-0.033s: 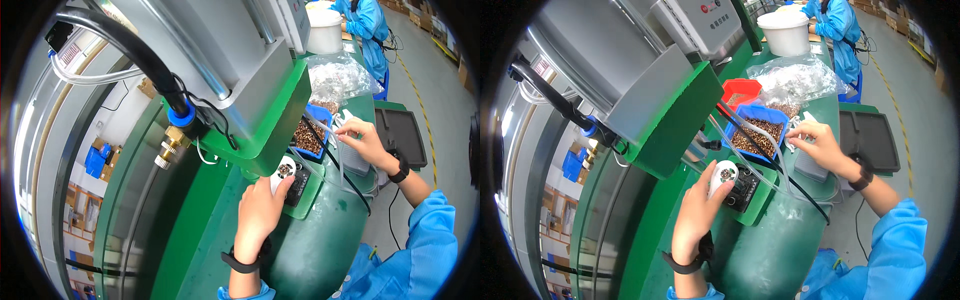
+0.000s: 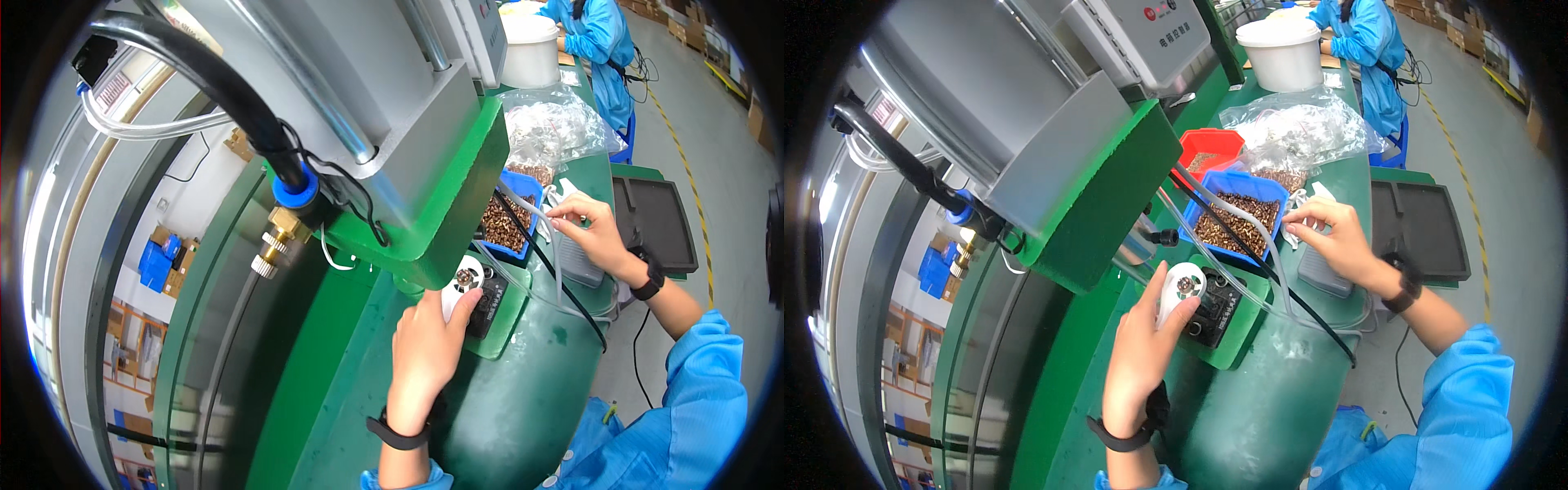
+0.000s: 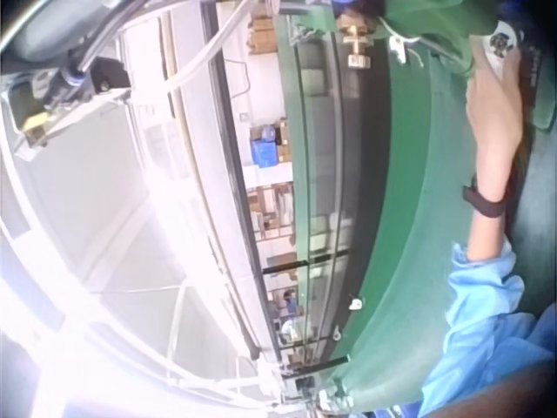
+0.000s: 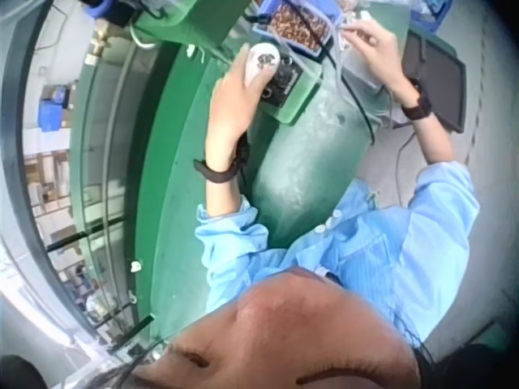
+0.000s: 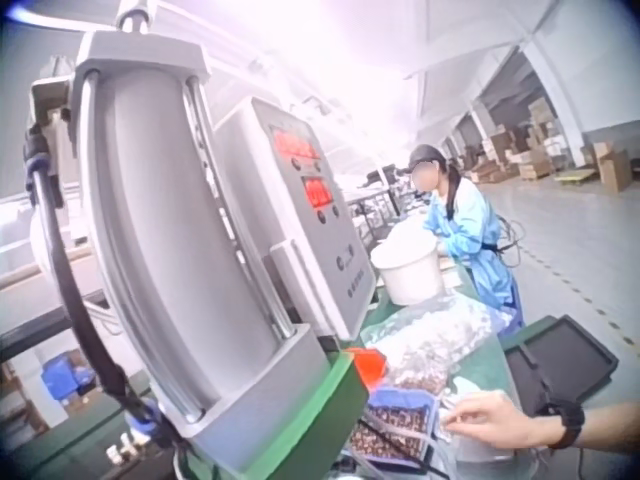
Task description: Manually assemble and press small electronic components into a white plastic housing using a workstation fixture.
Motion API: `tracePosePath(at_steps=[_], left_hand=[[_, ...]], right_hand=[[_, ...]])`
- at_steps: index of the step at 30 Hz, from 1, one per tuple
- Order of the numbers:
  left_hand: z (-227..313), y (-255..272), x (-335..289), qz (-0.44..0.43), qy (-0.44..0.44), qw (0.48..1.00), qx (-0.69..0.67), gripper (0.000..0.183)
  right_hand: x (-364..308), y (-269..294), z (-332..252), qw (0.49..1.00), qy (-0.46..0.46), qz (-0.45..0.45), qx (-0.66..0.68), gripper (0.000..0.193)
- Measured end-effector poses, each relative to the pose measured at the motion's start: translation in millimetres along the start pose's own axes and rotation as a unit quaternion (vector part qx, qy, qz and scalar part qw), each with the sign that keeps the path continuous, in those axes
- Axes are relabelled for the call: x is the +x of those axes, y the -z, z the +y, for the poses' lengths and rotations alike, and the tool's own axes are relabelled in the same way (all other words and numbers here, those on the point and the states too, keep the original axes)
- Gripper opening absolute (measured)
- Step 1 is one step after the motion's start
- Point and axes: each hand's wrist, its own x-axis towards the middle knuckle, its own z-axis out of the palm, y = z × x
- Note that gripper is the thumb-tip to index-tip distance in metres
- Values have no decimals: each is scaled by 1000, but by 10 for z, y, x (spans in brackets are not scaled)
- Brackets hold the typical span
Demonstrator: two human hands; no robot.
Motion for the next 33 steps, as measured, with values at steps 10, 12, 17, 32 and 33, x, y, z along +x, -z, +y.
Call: tracePosePath(at_steps=[10, 12, 17, 32, 33], left_hand=[[-41, -68, -135, 52, 0, 999, 2, 45], [-103, -61, -115, 43, -7, 999, -10, 45], [-120, -56, -84, 22, 11, 994, -104, 42], [-175, -111, -80, 67, -40, 991, -109, 42], [-174, -108, -78, 66, -43, 991, -109, 42]], right_hand=[[-133, -206, 162, 994, 78, 44, -66, 9], [-136, -208, 159, 995, 65, 41, -69, 9], [-136, -190, 138, 992, 73, 20, -97, 9], [247, -35, -184, 982, -21, -73, 171, 12], [275, -48, -222, 965, -61, -129, 221, 12]])
